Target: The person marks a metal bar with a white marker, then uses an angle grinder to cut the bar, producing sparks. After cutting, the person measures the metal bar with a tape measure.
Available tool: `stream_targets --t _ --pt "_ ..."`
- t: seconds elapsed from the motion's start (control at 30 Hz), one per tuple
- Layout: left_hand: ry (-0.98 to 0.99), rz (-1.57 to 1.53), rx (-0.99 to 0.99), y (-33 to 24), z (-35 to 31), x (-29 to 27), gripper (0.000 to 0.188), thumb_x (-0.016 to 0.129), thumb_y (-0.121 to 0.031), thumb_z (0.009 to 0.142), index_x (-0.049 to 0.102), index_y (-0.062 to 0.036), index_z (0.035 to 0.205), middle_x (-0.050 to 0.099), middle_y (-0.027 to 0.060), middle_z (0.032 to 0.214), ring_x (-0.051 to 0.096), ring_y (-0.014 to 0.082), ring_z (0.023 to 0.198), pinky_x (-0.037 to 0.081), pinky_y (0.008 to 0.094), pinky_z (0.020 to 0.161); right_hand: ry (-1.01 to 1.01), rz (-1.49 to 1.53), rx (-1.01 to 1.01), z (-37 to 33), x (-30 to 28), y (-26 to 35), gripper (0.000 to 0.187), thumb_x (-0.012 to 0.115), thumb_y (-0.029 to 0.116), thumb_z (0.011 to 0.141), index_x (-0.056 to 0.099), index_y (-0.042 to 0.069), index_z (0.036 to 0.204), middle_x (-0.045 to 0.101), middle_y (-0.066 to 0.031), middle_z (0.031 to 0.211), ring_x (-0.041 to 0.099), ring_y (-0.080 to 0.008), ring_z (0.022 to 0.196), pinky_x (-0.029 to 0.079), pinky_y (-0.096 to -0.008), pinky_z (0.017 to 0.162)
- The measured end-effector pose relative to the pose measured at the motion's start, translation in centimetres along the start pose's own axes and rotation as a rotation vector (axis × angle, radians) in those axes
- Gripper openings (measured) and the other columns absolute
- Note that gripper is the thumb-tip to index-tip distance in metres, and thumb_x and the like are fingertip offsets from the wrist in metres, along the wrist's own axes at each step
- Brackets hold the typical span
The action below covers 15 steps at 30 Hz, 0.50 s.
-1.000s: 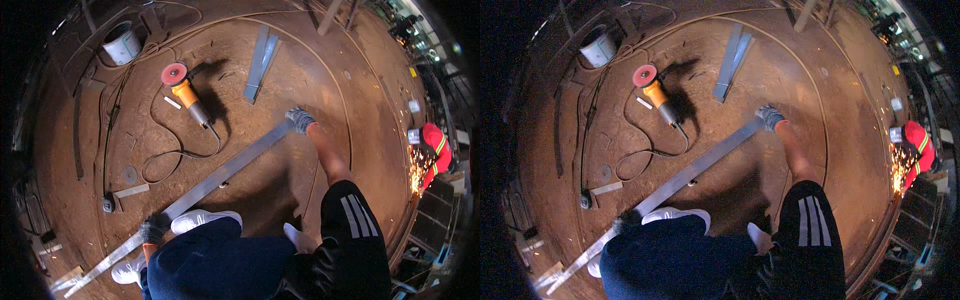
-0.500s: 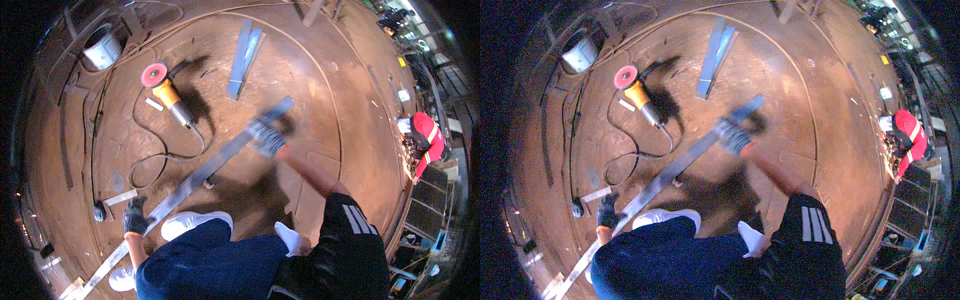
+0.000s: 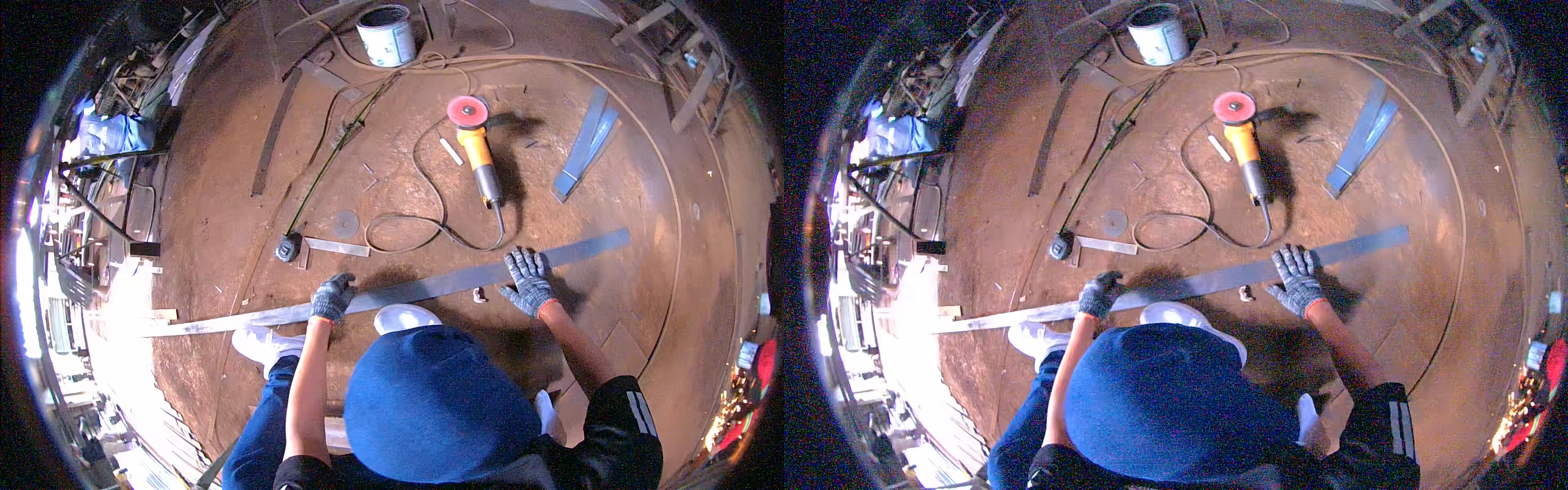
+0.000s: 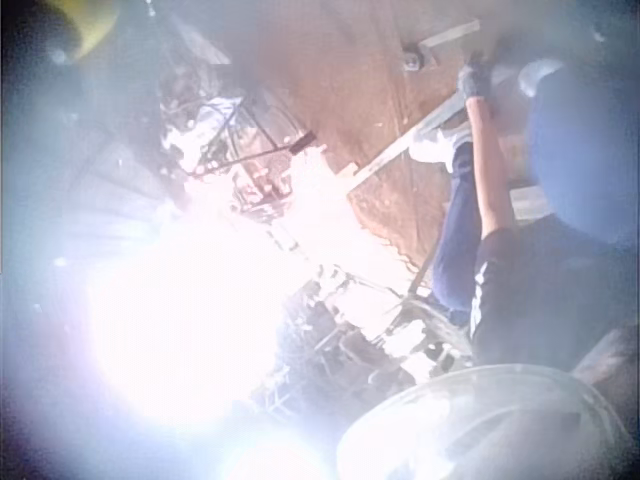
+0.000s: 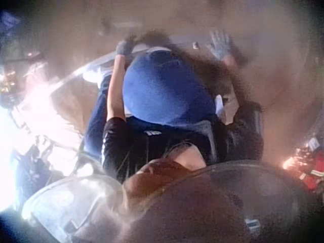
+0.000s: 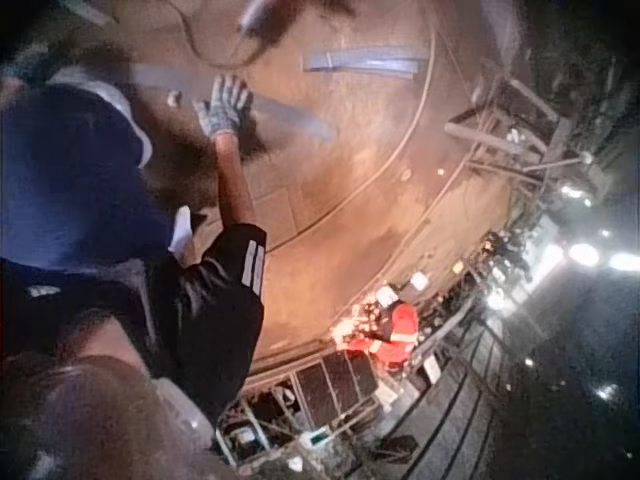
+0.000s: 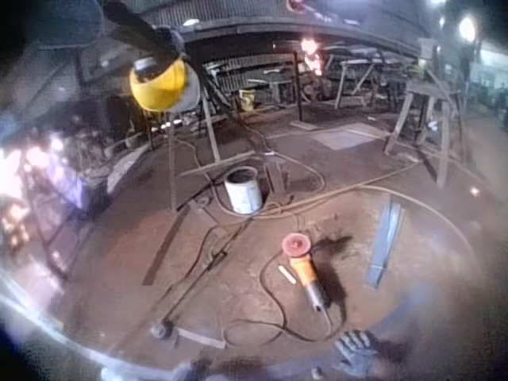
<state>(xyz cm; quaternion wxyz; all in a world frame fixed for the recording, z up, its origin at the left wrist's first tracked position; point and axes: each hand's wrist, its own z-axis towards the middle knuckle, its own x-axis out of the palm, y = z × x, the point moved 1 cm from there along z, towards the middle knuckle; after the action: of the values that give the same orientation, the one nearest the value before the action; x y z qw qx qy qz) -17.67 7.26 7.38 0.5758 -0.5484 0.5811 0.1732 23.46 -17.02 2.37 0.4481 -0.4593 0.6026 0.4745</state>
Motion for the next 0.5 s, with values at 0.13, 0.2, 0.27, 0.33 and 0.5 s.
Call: stream_targets --t 0.13,0.2,0.27,0.33,0.5 --pt "-0.123 -0.003 -0.04 0.5 3.2 -0.1 0.039 0.067 -0.041 0.079 0.065 -0.0181 0.111 0.068 0.0156 0.097 0.064 0.0358 0.092 0.051 0.0447 0.079 0.062 0.0 0.026 0.0 -0.1 0.2 0.083 0.048 0.056 0.086 0.023 0.007 0.148 0.016 -0.0178 0.154 0.008 -0.0358 0.144 -0.001 -0.0545 0.114" --pt "-0.146 0.191 -0.035 0.0 5.2 -1.0 0.037 0.063 -0.04 0.082 0.065 -0.0157 0.11 0.068 0.0158 0.1 0.064 0.0361 0.092 0.051 0.0458 0.079 0.028 -0.025 0.036 0.1 0.3 -0.2 0.083 0.049 0.056 0.086 0.023 0.007 0.148 0.018 -0.0177 0.154 0.01 -0.0371 0.143 -0.002 -0.056 0.113" --pt "-0.232 0.195 0.067 5.5 7.1 -0.3 0.037 0.063 -0.04 0.083 0.065 -0.0146 0.109 0.067 0.0164 0.099 0.064 0.037 0.093 0.05 0.0468 0.08 0.023 -0.03 0.048 1.0 0.1 1.0 0.083 0.05 0.055 0.085 0.024 0.007 0.147 0.019 -0.0178 0.153 0.011 -0.0378 0.142 -0.002 -0.0561 0.113" --pt "-0.059 0.117 -0.087 -1.1 7.2 -0.4 0.036 0.062 -0.039 0.083 0.066 -0.0124 0.107 0.068 0.0151 0.098 0.065 0.0359 0.09 0.051 0.0444 0.079 0.08 -0.035 0.071 -0.4 -1.2 -0.9 0.078 0.049 0.053 0.087 0.027 0.007 0.146 0.019 -0.0173 0.154 0.011 -0.0384 0.143 -0.002 -0.0564 0.113" --pt "-0.474 0.213 -0.07 3.4 5.9 -1.9 0.051 0.065 -0.04 0.08 0.057 -0.012 0.122 0.056 0.0141 0.123 0.052 0.0362 0.114 0.044 0.0457 0.093 0.173 -0.026 0.064 0.4 -2.1 -0.1 0.077 0.049 0.052 0.086 0.031 0.006 0.144 0.023 -0.0189 0.152 0.011 -0.039 0.143 0.001 -0.0562 0.113"
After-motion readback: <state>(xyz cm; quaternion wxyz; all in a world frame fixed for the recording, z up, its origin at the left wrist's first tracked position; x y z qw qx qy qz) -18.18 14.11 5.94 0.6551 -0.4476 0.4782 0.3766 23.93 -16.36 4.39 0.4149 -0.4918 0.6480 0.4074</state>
